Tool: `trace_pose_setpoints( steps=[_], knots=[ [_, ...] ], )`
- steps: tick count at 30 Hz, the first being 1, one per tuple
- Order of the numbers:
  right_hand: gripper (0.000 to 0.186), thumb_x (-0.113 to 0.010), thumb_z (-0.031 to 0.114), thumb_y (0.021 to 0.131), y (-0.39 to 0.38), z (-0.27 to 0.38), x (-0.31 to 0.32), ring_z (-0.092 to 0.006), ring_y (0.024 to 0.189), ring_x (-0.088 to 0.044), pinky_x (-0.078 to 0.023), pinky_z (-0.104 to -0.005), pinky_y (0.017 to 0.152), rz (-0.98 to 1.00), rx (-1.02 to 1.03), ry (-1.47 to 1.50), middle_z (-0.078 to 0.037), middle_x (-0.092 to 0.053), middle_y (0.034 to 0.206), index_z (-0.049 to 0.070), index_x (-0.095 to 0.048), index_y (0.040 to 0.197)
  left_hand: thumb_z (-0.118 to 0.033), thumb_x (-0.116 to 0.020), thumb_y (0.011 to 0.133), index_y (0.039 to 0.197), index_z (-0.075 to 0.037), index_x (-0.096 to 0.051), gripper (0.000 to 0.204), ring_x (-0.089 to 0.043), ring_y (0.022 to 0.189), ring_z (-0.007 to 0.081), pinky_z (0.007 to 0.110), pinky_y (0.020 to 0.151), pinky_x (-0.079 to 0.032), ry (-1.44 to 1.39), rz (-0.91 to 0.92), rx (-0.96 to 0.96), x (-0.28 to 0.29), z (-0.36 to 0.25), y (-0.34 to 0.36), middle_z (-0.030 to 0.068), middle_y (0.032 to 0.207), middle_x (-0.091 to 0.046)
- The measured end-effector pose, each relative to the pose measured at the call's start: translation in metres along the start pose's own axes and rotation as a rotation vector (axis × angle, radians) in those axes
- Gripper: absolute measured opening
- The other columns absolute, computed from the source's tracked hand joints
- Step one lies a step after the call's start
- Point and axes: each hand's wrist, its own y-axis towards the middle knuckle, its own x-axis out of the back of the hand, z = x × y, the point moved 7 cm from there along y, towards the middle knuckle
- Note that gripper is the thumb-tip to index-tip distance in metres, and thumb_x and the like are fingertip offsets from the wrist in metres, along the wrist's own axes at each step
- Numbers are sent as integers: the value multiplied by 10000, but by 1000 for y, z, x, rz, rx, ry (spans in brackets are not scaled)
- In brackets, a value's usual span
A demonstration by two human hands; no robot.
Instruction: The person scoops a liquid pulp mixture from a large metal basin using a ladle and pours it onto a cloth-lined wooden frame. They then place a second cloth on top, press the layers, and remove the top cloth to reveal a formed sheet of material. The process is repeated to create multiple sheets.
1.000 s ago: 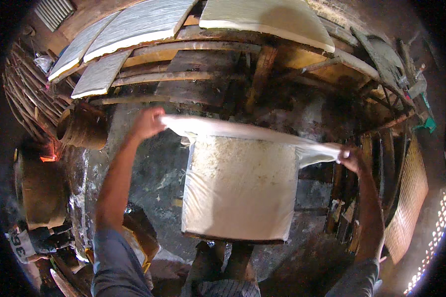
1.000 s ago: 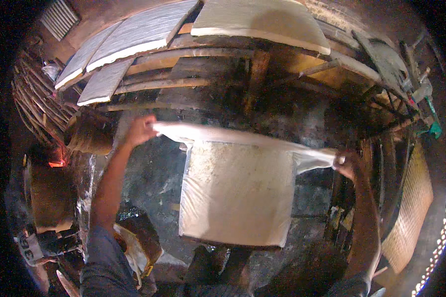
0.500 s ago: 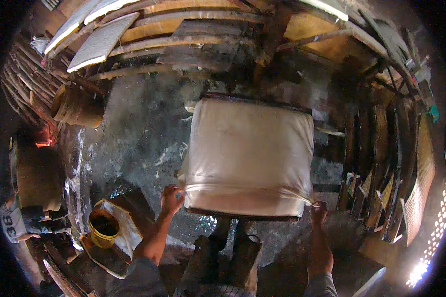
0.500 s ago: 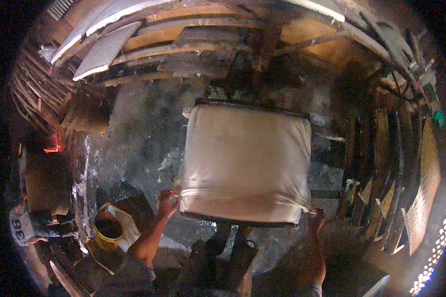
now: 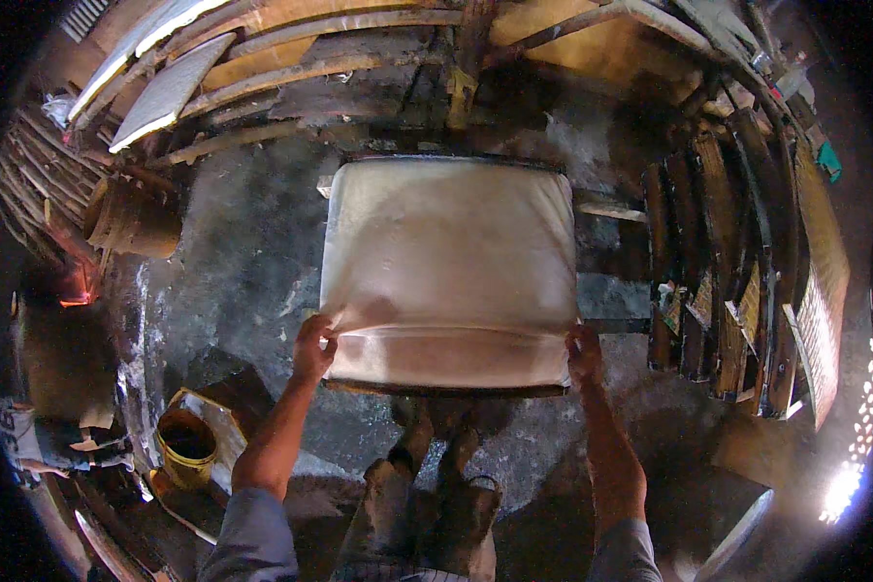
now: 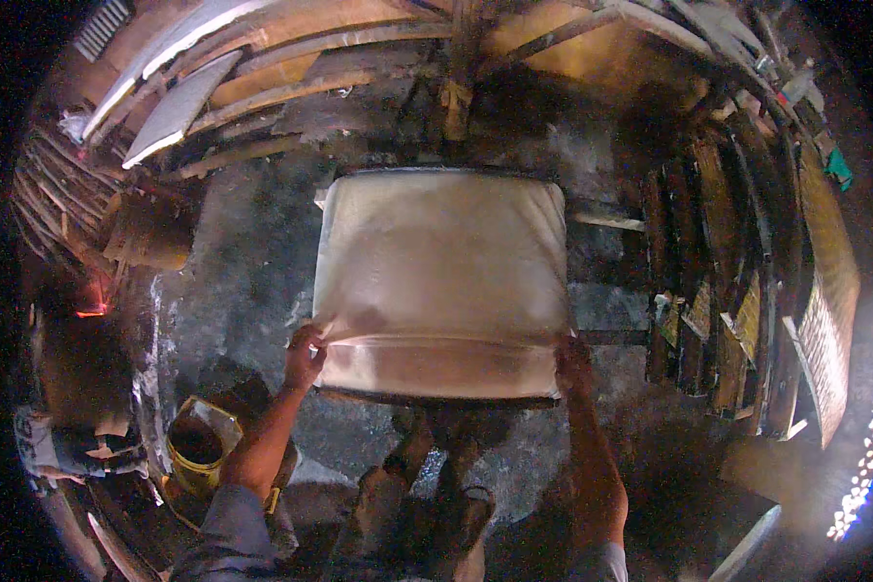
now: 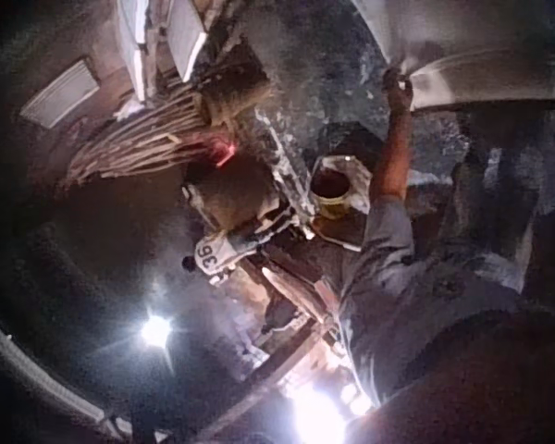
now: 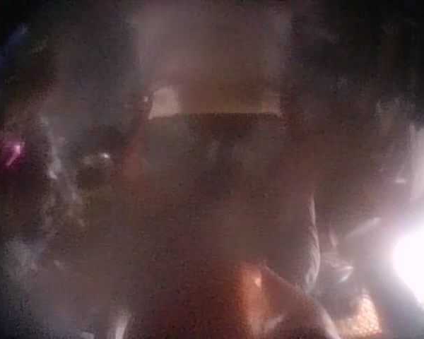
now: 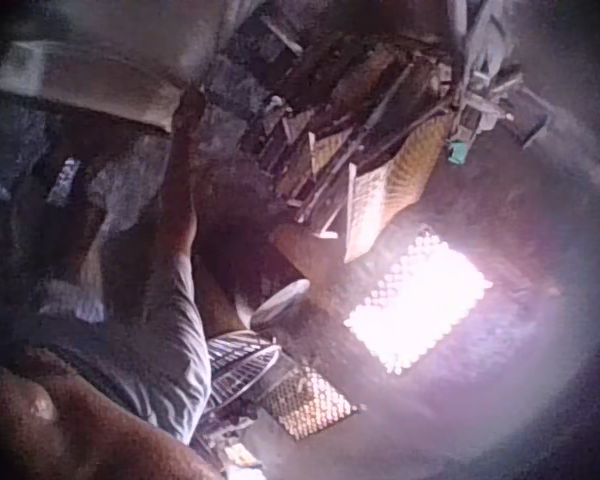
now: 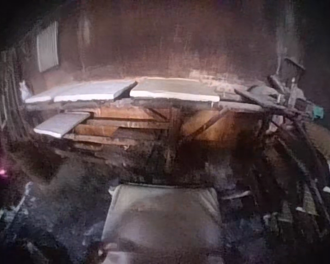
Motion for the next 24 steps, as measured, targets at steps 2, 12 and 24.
trace_pose_setpoints(
  steps=[2,12,24],
  knots=[
    [247,-618,190,812,2,1,5,-206,995,-557,-461,-344,867,-30,-157,-181,-72,-584,1017,98,-581,1038,9,-641,666,838,-65,-572,199,-606,834,288,385,723,-498,5,13,130,13,3,-11,112,840,-599],
    [173,-569,38,747,-51,-33,99,-283,840,-602,-503,-396,763,-13,243,-871,-103,-616,927,54,-610,915,-50,-650,666,874,-104,-626,216,-610,796,346,418,674,-509,3,224,313,11,-18,-129,124,860,-616],
    [109,-626,161,766,-124,-66,69,-298,828,-578,-484,-407,692,179,62,-567,-95,-598,881,92,-630,850,-87,-678,662,831,-112,-646,174,-591,796,294,410,708,-494,307,178,326,59,-26,-112,80,835,-607]
  ],
)
